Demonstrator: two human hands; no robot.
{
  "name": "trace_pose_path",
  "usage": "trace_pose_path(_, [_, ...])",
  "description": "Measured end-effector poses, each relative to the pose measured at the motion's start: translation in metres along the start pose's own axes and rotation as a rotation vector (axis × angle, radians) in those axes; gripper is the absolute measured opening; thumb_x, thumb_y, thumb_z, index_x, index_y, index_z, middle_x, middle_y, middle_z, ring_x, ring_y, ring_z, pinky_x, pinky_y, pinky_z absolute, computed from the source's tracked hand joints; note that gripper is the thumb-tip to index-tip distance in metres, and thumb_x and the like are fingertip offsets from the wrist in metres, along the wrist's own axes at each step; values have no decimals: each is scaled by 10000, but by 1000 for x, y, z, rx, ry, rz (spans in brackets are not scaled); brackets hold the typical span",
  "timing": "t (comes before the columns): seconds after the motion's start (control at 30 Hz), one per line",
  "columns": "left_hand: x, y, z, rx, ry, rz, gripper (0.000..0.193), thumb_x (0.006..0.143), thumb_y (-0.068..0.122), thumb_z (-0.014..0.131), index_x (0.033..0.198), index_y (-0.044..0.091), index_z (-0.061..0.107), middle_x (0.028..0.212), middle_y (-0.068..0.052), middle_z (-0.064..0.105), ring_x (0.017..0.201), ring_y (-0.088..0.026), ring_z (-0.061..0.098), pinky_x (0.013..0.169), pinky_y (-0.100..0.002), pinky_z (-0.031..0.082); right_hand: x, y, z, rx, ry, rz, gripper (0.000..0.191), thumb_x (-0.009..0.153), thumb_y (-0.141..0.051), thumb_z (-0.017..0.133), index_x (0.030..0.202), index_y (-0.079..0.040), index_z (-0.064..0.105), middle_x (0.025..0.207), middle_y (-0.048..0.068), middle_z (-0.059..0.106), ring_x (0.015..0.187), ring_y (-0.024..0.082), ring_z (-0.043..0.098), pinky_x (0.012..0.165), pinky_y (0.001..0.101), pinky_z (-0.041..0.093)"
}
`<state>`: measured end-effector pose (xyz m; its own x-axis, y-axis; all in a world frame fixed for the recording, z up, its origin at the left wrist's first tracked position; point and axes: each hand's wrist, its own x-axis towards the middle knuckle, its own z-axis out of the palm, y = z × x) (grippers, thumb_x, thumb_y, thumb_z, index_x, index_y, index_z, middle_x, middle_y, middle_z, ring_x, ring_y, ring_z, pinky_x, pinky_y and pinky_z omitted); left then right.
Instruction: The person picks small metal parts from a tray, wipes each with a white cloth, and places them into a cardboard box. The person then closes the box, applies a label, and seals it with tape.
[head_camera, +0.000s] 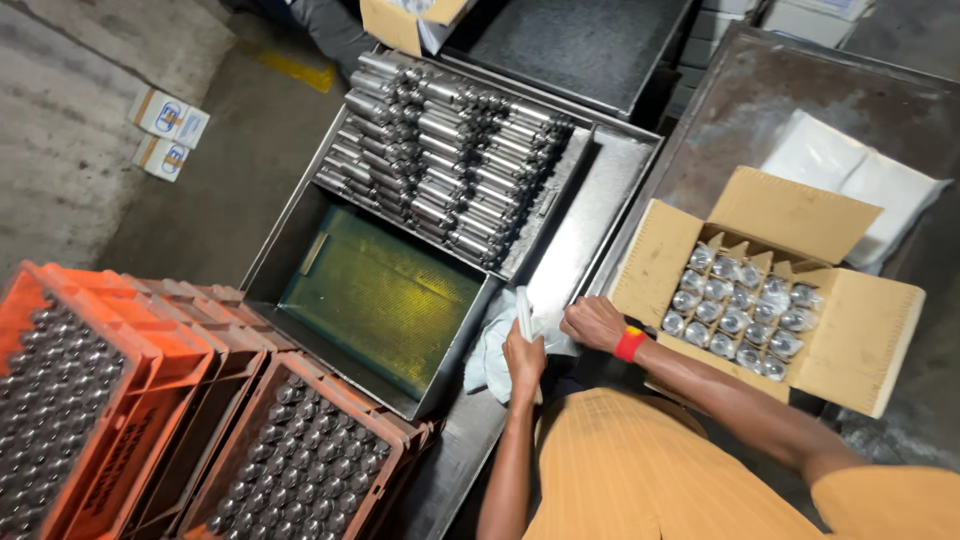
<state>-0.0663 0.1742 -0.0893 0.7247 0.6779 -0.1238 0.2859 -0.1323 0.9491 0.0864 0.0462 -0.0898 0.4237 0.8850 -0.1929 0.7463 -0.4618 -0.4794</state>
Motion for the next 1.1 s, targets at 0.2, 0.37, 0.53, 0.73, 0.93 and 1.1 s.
trace_pose_path(0.2, [1,10,-41,157,153,-89,332,859,287,794,1020,0,742,757,-169,674,678,-256,598,663,-427,489,142,-2,-81,423,235,16,375,1050,-301,439,1074,-32,700,884,201,752,679,316,743,678,433,611])
trace_pose_path(0.37, [-4,8,-44,173,122,-168,355,916,336,744,960,-15,719,698,-142,614,630,-224,531,632,-396,467,232,-31,-119,-164,597,-107,357,788,-278,744,967,25,686,950,197,632,961,345,618,816,455,527])
trace_pose_path(0.53, [-13,7,-37,157,110,-212,351,914,320,752,915,-26,694,653,-119,574,613,-206,518,608,-398,467,245,-43,-111,-329,653,-1,186,818,-117,771,936,-19,666,985,152,640,994,315,641,818,421,528])
trace_pose_path(0.73, [-10,20,-36,159,48,-221,325,918,318,742,918,-6,718,602,-93,577,563,-186,548,578,-393,461,242,-26,-121,-243,583,-135,360,727,-209,805,979,4,664,934,160,660,926,337,656,826,445,529])
trace_pose_path(0.93, [-2,25,-26,208,44,-124,286,900,282,741,957,2,748,675,-106,641,612,-222,612,625,-392,491,233,-29,-124,-256,415,-214,388,660,-299,844,913,-54,682,912,155,665,925,334,665,829,459,536])
trace_pose_path(1.1, [9,17,-14,173,37,-233,335,922,312,707,976,-18,727,704,-189,662,638,-295,635,661,-436,505,141,-16,-118,439,552,-5,326,859,-317,800,1031,-60,695,946,140,742,809,289,702,758,429,541])
